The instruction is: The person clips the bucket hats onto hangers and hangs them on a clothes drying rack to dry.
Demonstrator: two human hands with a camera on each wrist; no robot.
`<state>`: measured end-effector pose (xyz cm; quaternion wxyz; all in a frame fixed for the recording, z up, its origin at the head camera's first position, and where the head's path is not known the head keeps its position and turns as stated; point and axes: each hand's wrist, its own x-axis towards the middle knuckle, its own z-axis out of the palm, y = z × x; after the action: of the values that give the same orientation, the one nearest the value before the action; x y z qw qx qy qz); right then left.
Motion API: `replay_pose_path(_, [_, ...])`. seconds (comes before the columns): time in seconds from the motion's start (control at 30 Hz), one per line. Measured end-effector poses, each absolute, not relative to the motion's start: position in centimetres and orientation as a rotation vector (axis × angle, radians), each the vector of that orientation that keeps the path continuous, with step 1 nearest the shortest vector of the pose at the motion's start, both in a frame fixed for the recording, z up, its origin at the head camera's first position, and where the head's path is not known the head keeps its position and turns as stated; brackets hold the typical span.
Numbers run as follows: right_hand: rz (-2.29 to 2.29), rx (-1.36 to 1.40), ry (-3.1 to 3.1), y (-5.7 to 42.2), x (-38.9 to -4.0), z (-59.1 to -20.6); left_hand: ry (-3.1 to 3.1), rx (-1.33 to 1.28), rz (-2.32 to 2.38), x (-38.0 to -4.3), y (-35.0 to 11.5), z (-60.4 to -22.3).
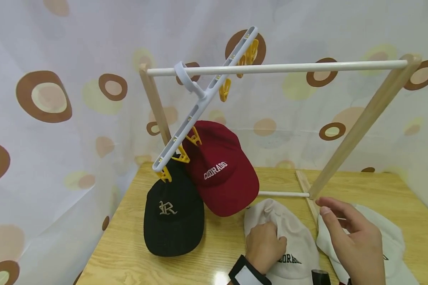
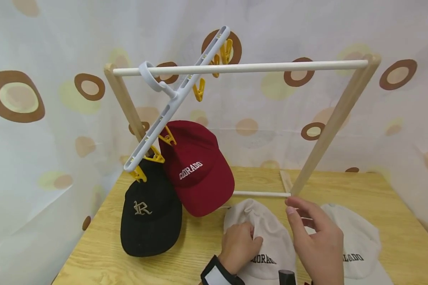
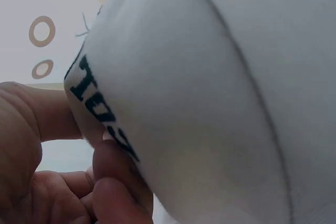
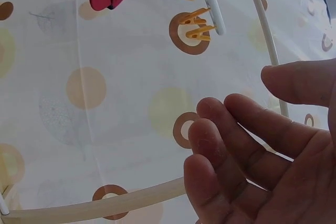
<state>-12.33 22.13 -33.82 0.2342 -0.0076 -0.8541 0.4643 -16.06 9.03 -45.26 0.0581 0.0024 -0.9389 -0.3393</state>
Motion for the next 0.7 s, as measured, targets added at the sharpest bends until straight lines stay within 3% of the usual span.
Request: replay_pose_path(0.7, [1.249, -0.040, -2.363, 21.9, -11.7, -34.2, -2.613, -0.136, -0.884, -14.4, 6.6, -42.7])
